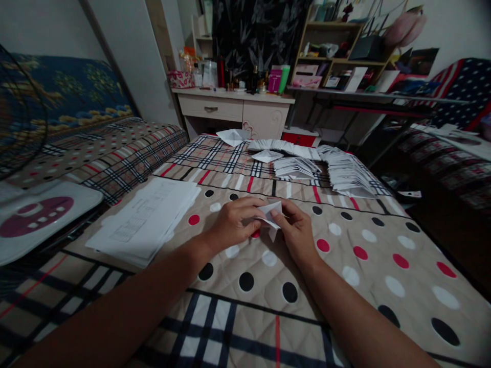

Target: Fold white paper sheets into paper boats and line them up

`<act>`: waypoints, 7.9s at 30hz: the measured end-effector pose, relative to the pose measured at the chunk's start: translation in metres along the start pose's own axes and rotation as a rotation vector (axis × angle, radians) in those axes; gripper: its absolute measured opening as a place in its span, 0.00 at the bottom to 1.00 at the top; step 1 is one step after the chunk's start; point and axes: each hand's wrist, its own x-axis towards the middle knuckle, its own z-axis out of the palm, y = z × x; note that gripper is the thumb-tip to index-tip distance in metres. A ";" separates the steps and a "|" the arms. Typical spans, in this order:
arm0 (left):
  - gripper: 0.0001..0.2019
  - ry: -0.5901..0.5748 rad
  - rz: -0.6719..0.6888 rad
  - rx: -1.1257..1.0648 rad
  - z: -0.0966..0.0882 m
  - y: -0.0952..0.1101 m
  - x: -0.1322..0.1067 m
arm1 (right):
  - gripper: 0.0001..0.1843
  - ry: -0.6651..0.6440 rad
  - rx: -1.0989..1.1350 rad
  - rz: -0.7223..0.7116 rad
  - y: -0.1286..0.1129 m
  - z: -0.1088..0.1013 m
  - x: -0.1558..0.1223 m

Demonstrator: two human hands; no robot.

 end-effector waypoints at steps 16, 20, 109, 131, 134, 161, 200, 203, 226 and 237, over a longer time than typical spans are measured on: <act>0.05 0.205 -0.330 -0.073 0.005 0.001 0.007 | 0.08 -0.017 0.143 0.017 0.003 0.003 0.000; 0.04 0.198 -0.368 -0.115 0.004 0.002 0.008 | 0.06 -0.025 0.116 0.005 0.008 0.003 0.000; 0.14 0.027 -0.556 -0.183 0.013 0.001 0.003 | 0.06 -0.032 -0.181 -0.041 -0.001 0.009 -0.004; 0.10 0.240 -0.806 -0.765 0.019 -0.009 0.001 | 0.18 0.065 0.259 0.190 0.001 0.006 -0.002; 0.11 0.227 -0.799 -0.955 0.017 -0.006 0.002 | 0.18 -0.006 0.325 0.255 0.002 0.006 0.000; 0.26 0.038 -0.627 -0.470 0.024 -0.005 -0.001 | 0.15 0.296 0.085 0.095 0.004 0.001 0.005; 0.04 0.286 -0.346 0.053 0.021 0.007 0.003 | 0.16 0.042 0.254 0.297 0.005 0.012 0.002; 0.03 0.333 -0.406 0.009 0.020 0.006 0.003 | 0.18 0.035 0.221 0.296 0.006 0.012 0.002; 0.05 0.172 -0.153 0.075 0.018 0.003 -0.004 | 0.18 0.105 0.329 0.393 0.005 0.010 0.001; 0.18 0.123 -0.539 -0.241 0.021 0.003 -0.002 | 0.13 0.089 0.078 0.192 0.005 0.006 0.000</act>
